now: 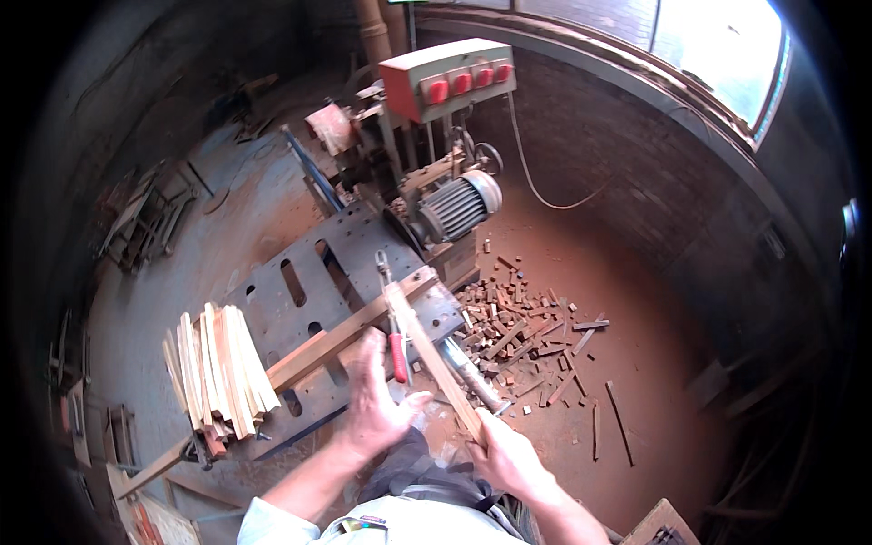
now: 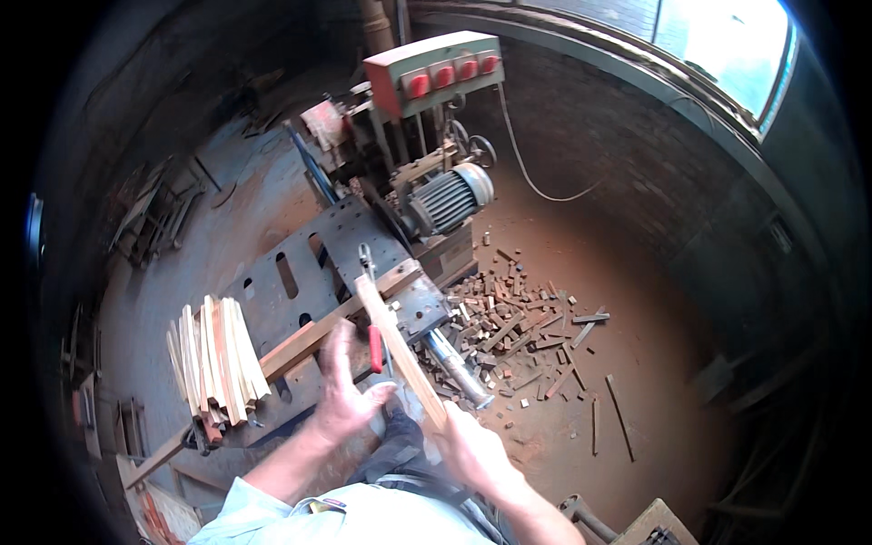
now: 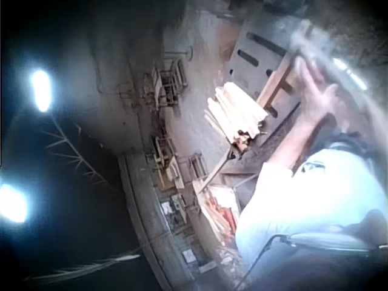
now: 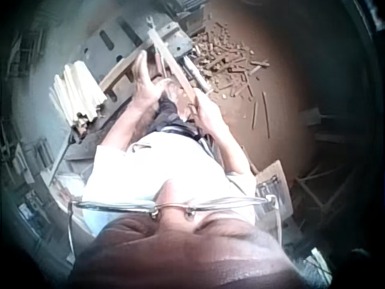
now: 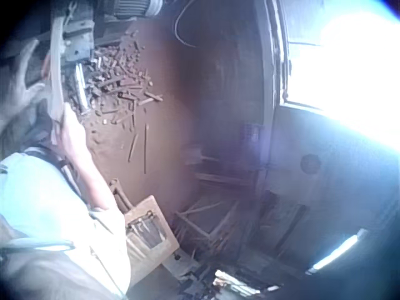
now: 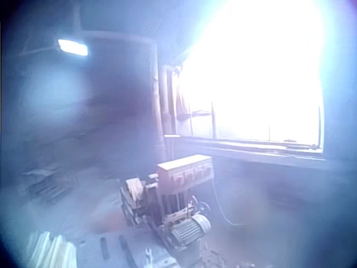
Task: The person picks up thin wooden strips from a pile and feeds them through a stationary spindle sander using a push block. After sanding, the person places the finished strips onto a separate workbench. The process is repeated for multiple pieces of wood.
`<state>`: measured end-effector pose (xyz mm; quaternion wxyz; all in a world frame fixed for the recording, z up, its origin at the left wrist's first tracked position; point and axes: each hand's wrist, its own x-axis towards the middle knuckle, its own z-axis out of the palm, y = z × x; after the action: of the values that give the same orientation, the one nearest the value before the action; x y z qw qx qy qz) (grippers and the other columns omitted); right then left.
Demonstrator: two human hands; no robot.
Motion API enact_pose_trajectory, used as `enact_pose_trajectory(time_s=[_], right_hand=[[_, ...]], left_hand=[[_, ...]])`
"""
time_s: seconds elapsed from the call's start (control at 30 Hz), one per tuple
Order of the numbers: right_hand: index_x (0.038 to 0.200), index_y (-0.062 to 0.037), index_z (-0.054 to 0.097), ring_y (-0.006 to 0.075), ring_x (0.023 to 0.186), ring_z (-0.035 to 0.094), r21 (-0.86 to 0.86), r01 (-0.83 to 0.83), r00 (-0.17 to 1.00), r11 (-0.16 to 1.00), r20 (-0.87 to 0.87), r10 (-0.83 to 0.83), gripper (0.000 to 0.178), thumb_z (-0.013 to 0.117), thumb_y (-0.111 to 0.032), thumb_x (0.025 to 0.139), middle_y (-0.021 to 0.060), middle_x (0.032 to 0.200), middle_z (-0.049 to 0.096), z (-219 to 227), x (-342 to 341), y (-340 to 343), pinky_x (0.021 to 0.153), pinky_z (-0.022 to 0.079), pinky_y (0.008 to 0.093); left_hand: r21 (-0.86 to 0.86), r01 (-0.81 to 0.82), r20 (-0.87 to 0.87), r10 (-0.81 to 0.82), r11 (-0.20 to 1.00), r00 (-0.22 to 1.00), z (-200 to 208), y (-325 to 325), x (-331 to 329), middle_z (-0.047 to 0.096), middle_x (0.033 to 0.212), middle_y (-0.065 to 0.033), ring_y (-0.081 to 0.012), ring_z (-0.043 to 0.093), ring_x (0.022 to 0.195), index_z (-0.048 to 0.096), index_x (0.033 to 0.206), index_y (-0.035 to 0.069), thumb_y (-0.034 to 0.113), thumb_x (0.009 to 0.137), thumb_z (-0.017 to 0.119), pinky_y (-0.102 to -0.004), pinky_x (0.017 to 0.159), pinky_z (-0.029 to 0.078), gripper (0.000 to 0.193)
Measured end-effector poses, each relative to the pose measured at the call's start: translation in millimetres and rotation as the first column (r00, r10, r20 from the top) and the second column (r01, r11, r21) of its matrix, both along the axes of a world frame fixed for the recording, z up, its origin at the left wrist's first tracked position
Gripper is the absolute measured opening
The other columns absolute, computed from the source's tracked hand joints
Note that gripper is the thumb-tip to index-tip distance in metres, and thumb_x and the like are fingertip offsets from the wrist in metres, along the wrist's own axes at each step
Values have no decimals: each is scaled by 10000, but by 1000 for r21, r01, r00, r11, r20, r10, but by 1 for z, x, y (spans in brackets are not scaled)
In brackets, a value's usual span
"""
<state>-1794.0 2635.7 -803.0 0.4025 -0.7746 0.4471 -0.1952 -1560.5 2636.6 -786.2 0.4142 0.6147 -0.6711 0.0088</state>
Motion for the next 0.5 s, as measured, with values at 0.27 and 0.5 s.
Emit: enact_pose_trajectory(time_s=[0.27,0.5], right_hand=[[1337,-44,515,390,1025,664,-39,-397,896,917,-233,378,569,744,-258,862,210,1153,639,49,67,-67,880,562,454],[1402,45,479,299,1071,641,-4,55,998,998,43,-55,611,719,-242,919,224,1254,588,5,115,-111,905,550,389]], left_hand=[[277,153,557,-288,949,779,33,-4,140,695,789,-41,-216,697,736,685,828,115,110,714,726,-352,708,570,121],[448,-359,367,199,819,909,6,-36,262,694,886,-152,-341,696,875,652,959,66,315,857,722,-462,751,552,278]])
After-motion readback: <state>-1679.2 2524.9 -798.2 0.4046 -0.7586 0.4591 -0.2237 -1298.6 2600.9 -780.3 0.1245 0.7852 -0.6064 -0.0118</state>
